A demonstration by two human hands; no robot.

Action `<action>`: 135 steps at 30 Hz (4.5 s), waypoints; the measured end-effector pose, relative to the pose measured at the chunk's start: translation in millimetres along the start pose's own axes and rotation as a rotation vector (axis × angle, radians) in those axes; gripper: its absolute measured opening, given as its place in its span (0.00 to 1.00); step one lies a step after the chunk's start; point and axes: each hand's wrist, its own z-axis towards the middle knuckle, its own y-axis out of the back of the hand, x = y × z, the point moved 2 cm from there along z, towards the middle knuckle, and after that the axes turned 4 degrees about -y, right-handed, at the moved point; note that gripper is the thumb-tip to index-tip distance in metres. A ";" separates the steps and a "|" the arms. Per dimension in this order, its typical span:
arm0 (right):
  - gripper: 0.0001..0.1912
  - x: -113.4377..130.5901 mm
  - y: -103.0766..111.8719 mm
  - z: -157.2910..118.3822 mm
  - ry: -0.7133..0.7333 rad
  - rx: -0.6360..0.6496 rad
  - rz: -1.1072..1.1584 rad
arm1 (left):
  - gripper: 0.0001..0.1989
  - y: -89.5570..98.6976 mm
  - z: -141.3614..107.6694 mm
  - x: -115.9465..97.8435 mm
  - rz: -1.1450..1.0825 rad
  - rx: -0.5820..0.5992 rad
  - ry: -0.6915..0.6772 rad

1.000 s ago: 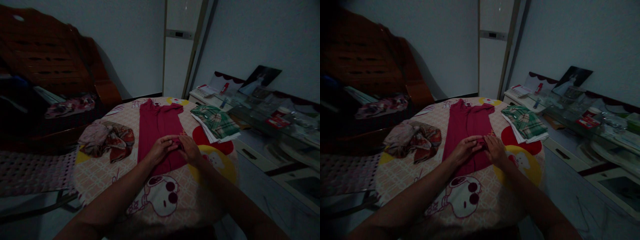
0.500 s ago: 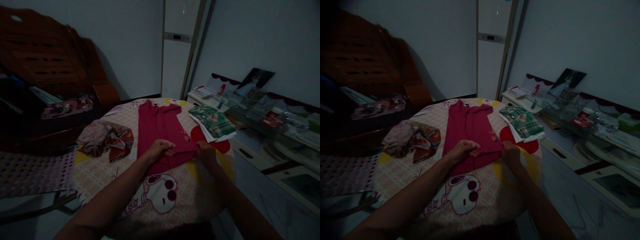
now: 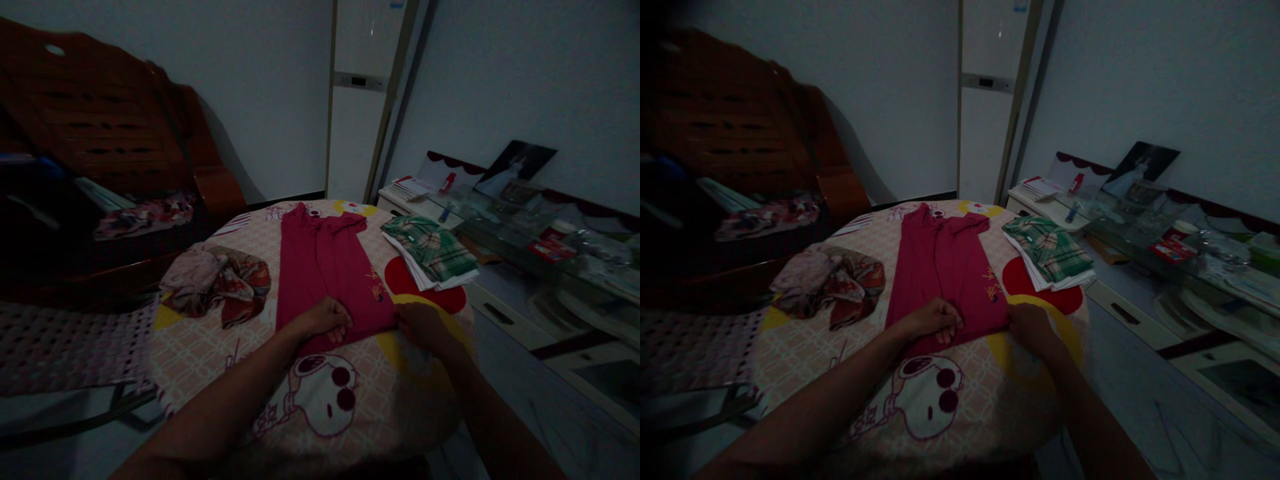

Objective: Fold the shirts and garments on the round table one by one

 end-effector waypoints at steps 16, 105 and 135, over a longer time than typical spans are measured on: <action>0.12 -0.1 -6.4 103.0 -0.227 -0.154 0.265 | 0.20 0.2 4.0 9.1 0.054 0.026 -0.046; 0.26 14.7 -54.1 23.4 0.675 -0.373 0.112 | 0.20 -24.8 -80.9 -3.5 1.451 -0.231 -0.142; 0.19 57.5 -7.4 133.6 0.447 -0.350 -0.033 | 0.18 102.3 -26.9 -19.2 1.494 -0.401 -0.134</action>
